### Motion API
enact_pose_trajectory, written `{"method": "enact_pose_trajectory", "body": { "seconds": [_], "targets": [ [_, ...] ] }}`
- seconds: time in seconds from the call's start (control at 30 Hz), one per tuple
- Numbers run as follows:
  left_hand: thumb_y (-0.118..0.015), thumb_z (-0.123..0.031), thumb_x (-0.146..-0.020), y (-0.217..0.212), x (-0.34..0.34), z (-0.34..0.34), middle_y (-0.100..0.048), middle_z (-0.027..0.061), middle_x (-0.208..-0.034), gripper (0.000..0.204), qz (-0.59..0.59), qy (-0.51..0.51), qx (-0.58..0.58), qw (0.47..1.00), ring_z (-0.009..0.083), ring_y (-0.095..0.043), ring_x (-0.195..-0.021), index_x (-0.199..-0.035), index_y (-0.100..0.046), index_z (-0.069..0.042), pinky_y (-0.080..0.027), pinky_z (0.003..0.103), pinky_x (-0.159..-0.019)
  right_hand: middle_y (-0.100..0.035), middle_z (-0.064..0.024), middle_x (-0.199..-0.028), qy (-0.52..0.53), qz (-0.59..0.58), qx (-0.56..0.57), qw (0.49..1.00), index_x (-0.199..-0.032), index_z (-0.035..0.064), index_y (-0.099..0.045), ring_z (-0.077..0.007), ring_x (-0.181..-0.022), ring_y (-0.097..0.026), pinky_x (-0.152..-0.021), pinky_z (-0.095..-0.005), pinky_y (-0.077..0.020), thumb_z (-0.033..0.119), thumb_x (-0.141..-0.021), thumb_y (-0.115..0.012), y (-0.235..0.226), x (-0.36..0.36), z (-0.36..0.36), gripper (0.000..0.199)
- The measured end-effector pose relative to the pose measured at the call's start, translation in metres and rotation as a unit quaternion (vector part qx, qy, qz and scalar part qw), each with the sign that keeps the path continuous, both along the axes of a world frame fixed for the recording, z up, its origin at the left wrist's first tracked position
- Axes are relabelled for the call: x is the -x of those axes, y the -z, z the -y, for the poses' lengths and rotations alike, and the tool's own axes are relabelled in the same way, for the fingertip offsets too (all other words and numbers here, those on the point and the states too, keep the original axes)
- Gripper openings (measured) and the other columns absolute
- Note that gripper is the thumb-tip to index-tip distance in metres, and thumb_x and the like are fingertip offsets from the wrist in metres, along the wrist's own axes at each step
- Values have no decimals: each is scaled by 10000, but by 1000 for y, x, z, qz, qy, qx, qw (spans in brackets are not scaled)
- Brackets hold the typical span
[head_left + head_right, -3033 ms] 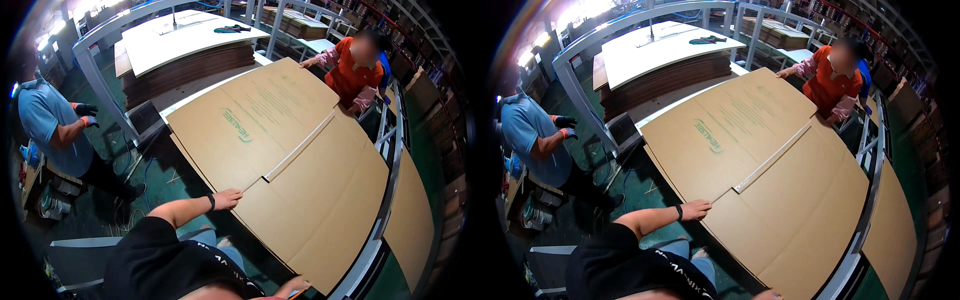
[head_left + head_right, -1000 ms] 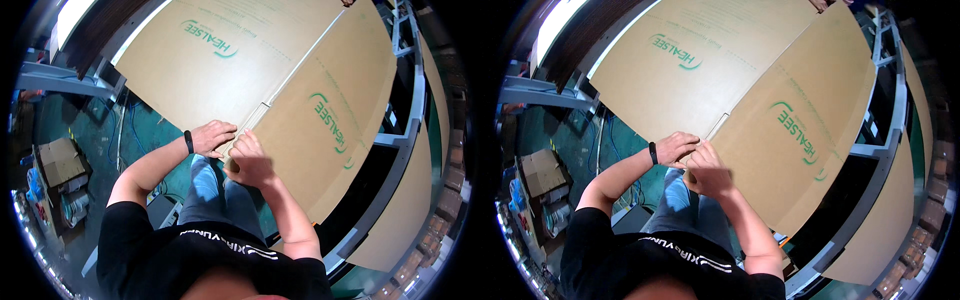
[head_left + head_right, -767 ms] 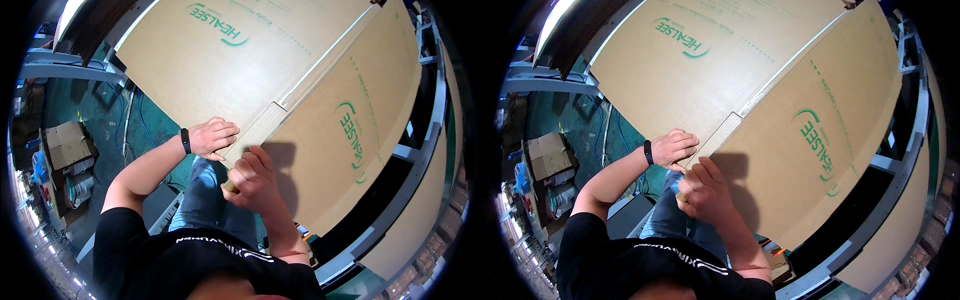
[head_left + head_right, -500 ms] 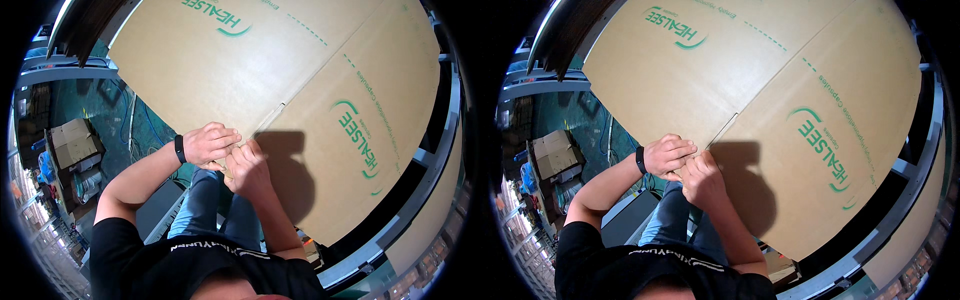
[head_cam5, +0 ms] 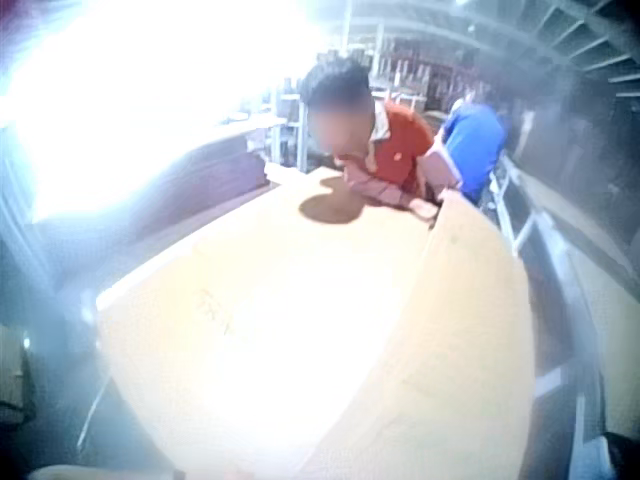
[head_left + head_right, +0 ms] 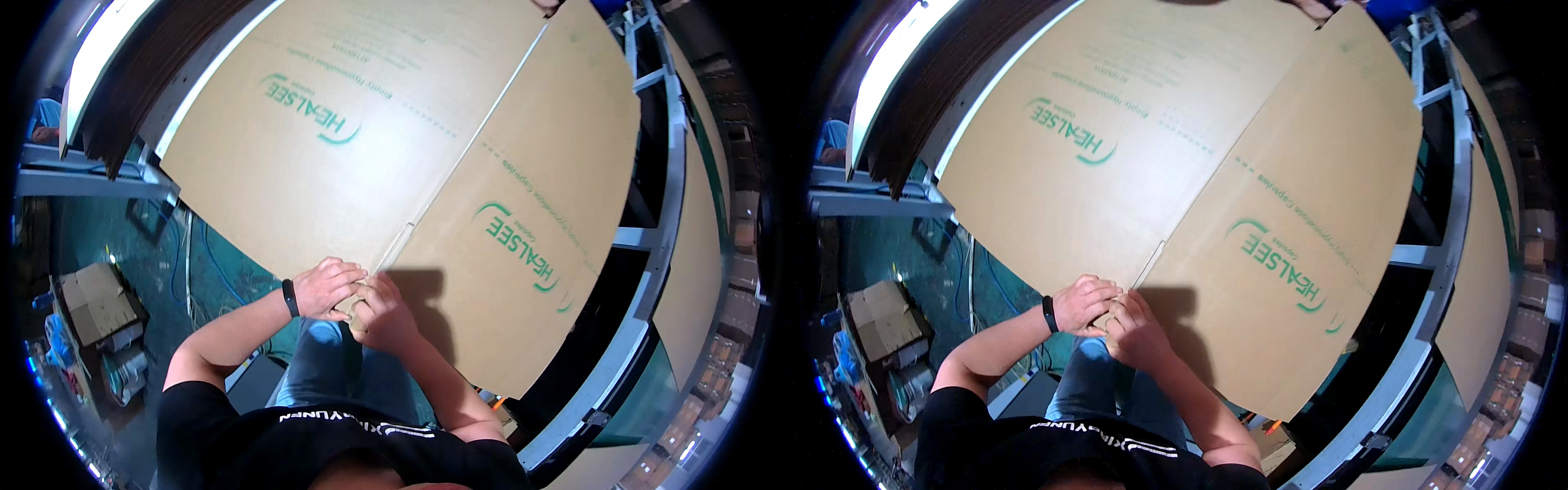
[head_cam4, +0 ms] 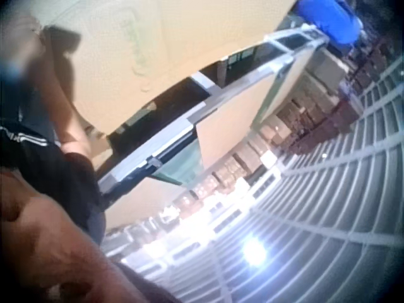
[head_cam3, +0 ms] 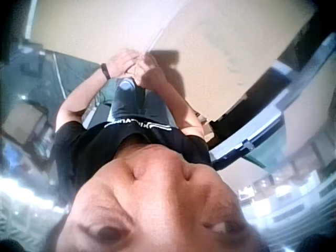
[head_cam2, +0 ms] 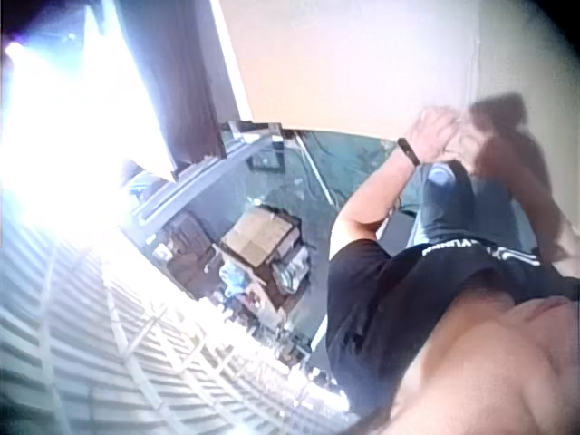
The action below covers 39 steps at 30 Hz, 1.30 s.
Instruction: The person repeatedly picks up flat cardboard sheets from a conveyor belt, folds them along pre-scored lines, and stacks the folded pieces. The person handles the cardboard by hand, aligning edges and creasing folds before placing each piece onto a growing stack.
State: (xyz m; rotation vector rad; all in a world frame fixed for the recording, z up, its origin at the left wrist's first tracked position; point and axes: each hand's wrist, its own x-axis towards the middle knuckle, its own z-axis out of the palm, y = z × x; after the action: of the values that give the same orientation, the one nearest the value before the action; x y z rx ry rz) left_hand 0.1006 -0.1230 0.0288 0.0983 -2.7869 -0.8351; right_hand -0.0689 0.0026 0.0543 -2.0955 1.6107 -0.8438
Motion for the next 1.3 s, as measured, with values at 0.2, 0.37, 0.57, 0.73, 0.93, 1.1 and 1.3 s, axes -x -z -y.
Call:
{"method": "enact_pose_trajectory", "body": {
  "seconds": [0.2,0.37,0.57,0.73,0.93,1.1,1.3],
  "targets": [
    [-702,-437,-680,-10,3,2,-491,122,-1292,668,22,14,8,1000,288,-458,-1217,-1223,-524,-91,-368,456,-975,-562,-124,-1063,57,-6,60,997,-777,43,-585,-333,-1134,-512,-1031,-534,-395,132,-630,-674,-12,-4,-4,194],
    [-658,-433,-754,-15,3,1,-512,93,-1279,569,4,35,63,997,273,-481,-1191,-1226,-548,-134,-377,445,-936,-573,-114,-1096,75,21,52,996,-912,49,-601,-336,-1143,-525,-1043,-532,-388,121,-645,-690,-26,-7,-9,290],
    [-654,-333,-766,-17,6,0,-545,61,-1227,407,11,90,145,985,261,-455,-1204,-1113,-590,-131,-362,430,-929,-572,-118,-1178,93,35,-14,995,-1008,74,-611,-352,-1205,-495,-1076,-506,-355,161,-610,-763,-35,-8,-13,434],
    [-664,-323,-748,-26,9,2,-575,99,-1110,408,14,138,151,979,270,-488,-1153,-1064,-579,-79,-382,413,-952,-564,-154,-1204,84,17,-16,996,-1044,48,-610,-365,-1227,-478,-1085,-509,-339,183,-602,-792,-42,-12,-15,497],
    [-671,-328,-746,-25,8,-4,-579,110,-1125,426,-9,119,127,985,277,-489,-1167,-1054,-574,-49,-365,427,-1014,-547,-175,-1239,86,19,1,996,-1080,31,-601,-368,-1245,-464,-1084,-510,-338,196,-599,-810,-33,-11,-18,550],
    [-702,-297,-723,-23,5,-7,-564,126,-1164,456,-36,87,53,994,298,-488,-1173,-1074,-573,-37,-366,441,-1016,-542,-168,-1253,79,11,-11,997,-1124,30,-590,-370,-1250,-459,-1084,-503,-339,182,-586,-813,-25,-11,-20,601],
    [-765,-234,-654,-9,-1,-16,-530,149,-1225,581,-76,19,-77,994,346,-482,-1171,-1151,-545,-28,-390,472,-999,-529,-181,-1280,78,9,-11,997,-1234,9,-532,-375,-1262,-450,-1088,-495,-338,210,-596,-810,-22,-9,-21,725]
  ]
}}
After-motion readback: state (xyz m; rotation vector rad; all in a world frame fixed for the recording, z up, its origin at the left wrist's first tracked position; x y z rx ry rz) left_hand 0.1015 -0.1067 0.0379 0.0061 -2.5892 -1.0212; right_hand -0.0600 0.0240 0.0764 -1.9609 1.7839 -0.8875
